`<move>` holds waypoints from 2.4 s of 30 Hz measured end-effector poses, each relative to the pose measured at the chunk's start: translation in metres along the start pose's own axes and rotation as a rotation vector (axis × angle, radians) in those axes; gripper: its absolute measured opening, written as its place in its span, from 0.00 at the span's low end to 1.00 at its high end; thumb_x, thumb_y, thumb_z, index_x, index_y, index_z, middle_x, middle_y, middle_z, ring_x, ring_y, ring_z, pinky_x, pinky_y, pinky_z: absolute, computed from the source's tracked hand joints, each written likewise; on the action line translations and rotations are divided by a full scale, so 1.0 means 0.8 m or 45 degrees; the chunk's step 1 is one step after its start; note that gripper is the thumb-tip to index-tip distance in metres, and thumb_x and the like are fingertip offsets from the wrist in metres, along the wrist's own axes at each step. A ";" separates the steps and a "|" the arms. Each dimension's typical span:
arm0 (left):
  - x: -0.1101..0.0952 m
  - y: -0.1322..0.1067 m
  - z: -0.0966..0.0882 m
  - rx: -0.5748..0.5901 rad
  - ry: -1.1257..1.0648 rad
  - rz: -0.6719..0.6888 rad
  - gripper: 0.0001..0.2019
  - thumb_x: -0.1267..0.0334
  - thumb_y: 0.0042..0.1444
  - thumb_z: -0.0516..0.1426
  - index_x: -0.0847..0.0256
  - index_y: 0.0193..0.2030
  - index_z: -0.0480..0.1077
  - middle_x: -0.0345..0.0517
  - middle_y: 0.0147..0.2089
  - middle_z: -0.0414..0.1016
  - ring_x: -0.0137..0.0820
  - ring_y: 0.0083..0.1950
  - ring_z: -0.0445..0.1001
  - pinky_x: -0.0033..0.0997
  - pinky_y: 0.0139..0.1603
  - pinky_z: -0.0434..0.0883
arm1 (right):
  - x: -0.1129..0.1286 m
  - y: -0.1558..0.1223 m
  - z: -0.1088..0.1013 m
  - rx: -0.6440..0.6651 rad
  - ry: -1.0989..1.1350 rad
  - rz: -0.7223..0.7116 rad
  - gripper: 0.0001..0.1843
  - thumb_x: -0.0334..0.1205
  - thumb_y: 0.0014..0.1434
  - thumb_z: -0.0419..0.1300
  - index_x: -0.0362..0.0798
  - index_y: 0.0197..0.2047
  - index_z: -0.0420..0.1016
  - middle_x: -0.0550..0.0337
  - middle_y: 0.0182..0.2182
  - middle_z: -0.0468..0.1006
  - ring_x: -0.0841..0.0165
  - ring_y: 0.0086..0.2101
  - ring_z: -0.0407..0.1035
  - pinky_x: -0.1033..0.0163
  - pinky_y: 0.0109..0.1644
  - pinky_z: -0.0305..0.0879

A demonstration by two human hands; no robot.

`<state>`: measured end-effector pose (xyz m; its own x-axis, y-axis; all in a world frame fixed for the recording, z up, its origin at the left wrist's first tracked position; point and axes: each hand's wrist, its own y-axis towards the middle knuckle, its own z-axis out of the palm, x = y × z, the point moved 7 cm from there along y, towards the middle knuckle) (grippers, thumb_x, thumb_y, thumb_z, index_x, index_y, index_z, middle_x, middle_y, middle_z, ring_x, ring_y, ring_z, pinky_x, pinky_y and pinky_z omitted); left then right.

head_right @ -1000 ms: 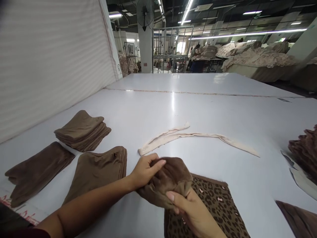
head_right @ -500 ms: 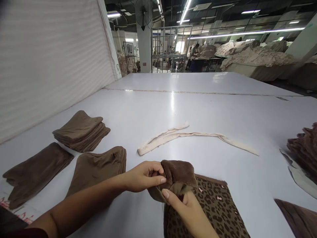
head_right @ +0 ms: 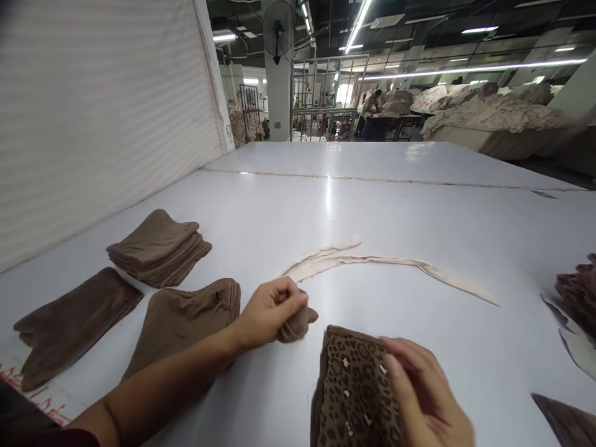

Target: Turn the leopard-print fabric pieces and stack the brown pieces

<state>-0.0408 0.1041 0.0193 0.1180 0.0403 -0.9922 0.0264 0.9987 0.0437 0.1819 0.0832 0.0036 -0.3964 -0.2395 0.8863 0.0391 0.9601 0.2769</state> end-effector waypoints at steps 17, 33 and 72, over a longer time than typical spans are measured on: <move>-0.012 -0.075 0.045 0.375 1.212 0.874 0.14 0.61 0.60 0.50 0.58 0.24 0.64 0.48 0.32 0.74 0.32 0.32 0.69 0.33 0.34 0.63 | 0.044 0.013 0.051 0.092 0.368 0.174 0.11 0.51 0.60 0.55 0.52 0.34 0.67 0.65 0.25 0.64 0.70 0.27 0.58 0.69 0.30 0.59; -0.004 -0.040 0.035 0.066 0.431 0.205 0.09 0.64 0.55 0.54 0.62 0.26 0.62 0.40 0.29 0.63 0.27 0.32 0.61 0.28 0.34 0.61 | 0.050 -0.015 0.045 0.008 -0.080 -0.021 0.12 0.52 0.57 0.56 0.51 0.34 0.66 0.61 0.32 0.68 0.66 0.33 0.63 0.64 0.37 0.58; 0.055 -0.023 0.051 0.298 -0.308 -0.473 0.24 0.43 0.45 0.60 0.67 0.23 0.68 0.39 0.20 0.66 0.23 0.23 0.62 0.26 0.28 0.60 | 0.035 -0.017 0.047 0.187 -0.008 -0.334 0.14 0.41 0.60 0.56 0.55 0.51 0.66 0.59 0.41 0.69 0.68 0.39 0.66 0.68 0.42 0.64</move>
<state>0.0040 0.0859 -0.0202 0.2847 -0.3526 -0.8914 0.3288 0.9094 -0.2547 0.1355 0.0691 0.0107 -0.3811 -0.4819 0.7890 -0.1987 0.8761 0.4392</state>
